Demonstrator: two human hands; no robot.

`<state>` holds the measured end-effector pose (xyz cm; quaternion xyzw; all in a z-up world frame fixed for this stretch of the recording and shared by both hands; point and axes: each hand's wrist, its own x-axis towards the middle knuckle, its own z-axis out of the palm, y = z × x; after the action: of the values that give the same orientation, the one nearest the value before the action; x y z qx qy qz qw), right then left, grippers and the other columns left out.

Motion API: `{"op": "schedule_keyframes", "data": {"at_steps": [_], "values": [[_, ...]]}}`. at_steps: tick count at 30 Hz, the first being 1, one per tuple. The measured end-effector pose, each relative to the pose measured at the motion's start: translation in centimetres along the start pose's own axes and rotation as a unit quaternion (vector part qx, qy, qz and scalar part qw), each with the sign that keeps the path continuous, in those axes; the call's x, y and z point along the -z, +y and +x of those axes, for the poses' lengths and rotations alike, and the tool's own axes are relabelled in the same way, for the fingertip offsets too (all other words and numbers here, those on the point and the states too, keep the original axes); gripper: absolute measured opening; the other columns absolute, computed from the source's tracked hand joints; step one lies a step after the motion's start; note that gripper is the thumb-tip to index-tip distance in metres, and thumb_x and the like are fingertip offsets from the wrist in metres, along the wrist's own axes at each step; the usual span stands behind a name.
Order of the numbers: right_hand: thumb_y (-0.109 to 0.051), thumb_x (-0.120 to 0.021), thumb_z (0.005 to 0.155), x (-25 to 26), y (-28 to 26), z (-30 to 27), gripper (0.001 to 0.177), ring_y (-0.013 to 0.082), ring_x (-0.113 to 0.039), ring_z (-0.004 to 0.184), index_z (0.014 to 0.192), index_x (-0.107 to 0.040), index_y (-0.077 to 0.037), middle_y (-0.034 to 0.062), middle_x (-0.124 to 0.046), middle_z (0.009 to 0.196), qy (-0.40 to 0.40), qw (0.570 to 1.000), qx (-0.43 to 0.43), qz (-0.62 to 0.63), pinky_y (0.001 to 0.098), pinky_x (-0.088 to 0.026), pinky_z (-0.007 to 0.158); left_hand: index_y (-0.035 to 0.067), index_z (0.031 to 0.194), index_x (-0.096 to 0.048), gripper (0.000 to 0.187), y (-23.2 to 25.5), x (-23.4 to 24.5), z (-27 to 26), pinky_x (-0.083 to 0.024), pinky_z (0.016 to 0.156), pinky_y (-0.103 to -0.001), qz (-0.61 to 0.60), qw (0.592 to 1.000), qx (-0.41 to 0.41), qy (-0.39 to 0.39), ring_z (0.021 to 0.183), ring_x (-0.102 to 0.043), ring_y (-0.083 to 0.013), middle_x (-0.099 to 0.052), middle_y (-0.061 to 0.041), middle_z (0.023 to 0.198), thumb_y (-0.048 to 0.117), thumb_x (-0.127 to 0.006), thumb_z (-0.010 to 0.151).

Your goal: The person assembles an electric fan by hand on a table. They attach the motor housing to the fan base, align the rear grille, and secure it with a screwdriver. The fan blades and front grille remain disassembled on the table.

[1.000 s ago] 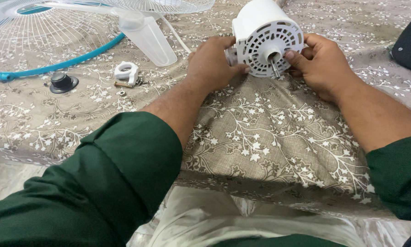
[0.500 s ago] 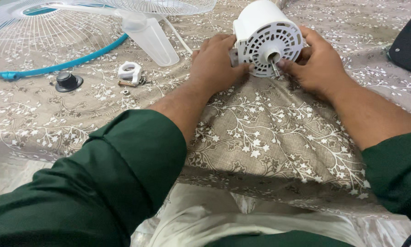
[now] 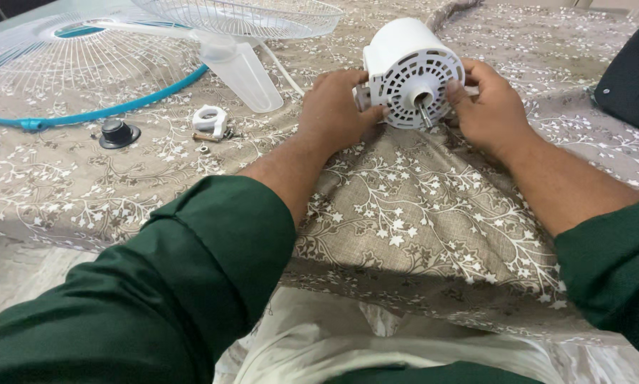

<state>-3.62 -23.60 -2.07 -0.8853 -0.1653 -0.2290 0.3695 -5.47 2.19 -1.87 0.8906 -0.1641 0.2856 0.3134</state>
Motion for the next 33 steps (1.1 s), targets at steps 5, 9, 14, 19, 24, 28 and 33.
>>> {"op": "schedule_keyframes", "data": {"at_steps": [5,9,14,19,24,28,33], "values": [[-0.053,-0.065,0.097,-0.1,-1.3,0.7,0.077,0.0209,-0.062,0.122,0.157,-0.037,-0.014,0.0120,-0.052,0.146,0.028,0.991,-0.032,0.129,0.0347,-0.065,0.086,0.007,0.144,-0.053,0.070,-0.6,-1.2,0.6,-0.042,0.107,-0.049,-0.026,1.000,0.001,0.005,0.125,-0.057,-0.0343,-0.063,-0.018,0.130,0.042,-0.073,0.086],[-0.047,-0.070,0.102,-0.2,-2.2,2.0,0.072,0.0258,-0.057,0.123,0.158,-0.041,-0.010,0.0197,-0.053,0.143,0.004,0.990,0.088,0.112,0.0338,-0.058,0.093,0.020,0.148,-0.053,0.064,-0.3,-2.0,1.0,-0.048,0.103,-0.049,-0.049,0.999,0.006,0.022,0.120,-0.064,-0.0341,-0.067,-0.016,0.129,0.055,-0.062,0.095],[-0.048,-0.067,0.102,-1.8,-2.5,1.9,0.059,0.0164,-0.070,0.107,0.151,-0.055,-0.015,0.0132,-0.073,0.123,0.022,0.992,0.046,0.115,0.0303,-0.060,0.087,0.030,0.140,-0.063,0.051,-0.2,-1.6,0.9,-0.051,0.101,-0.046,-0.019,0.998,-0.015,0.057,0.113,-0.072,-0.0290,-0.076,-0.010,0.120,0.058,-0.059,0.097],[-0.048,-0.066,0.108,-1.9,-1.6,1.6,0.055,0.0158,-0.071,0.105,0.148,-0.058,-0.012,0.0120,-0.075,0.118,0.061,0.992,0.103,0.043,0.0302,-0.057,0.089,0.035,0.138,-0.062,0.048,0.1,-1.6,1.1,-0.045,0.103,-0.048,-0.004,0.999,0.037,0.019,0.112,-0.072,-0.0255,-0.077,-0.007,0.115,0.055,-0.060,0.094],[-0.050,-0.061,0.112,-2.2,0.0,1.7,0.057,0.0164,-0.068,0.116,0.152,-0.055,-0.009,0.0121,-0.072,0.127,0.063,0.987,0.134,0.067,0.0308,-0.054,0.099,0.029,0.150,-0.048,0.058,-0.6,-1.6,1.1,-0.049,0.103,-0.045,-0.066,0.998,-0.004,0.024,0.119,-0.069,-0.0296,-0.073,-0.007,0.128,0.052,-0.059,0.098],[-0.051,-0.060,0.111,-2.5,1.4,1.8,0.063,0.0158,-0.063,0.124,0.158,-0.046,-0.010,0.0100,-0.067,0.137,0.021,0.975,0.131,0.180,0.0309,-0.052,0.106,0.014,0.161,-0.022,0.079,-1.1,-1.6,0.7,-0.042,0.111,-0.050,-0.007,1.000,0.021,-0.018,0.130,-0.060,-0.0352,-0.062,-0.017,0.141,0.050,-0.059,0.101],[-0.052,-0.057,0.107,-2.6,1.4,1.6,0.065,0.0157,-0.062,0.120,0.159,-0.041,-0.015,0.0075,-0.067,0.132,0.008,0.984,0.089,0.152,0.0320,-0.053,0.102,0.010,0.161,-0.008,0.094,0.1,-0.3,0.2,-0.023,0.113,-0.060,0.082,0.981,0.047,-0.167,0.144,-0.036,-0.0413,-0.040,-0.017,0.157,0.047,-0.062,0.093]]}}
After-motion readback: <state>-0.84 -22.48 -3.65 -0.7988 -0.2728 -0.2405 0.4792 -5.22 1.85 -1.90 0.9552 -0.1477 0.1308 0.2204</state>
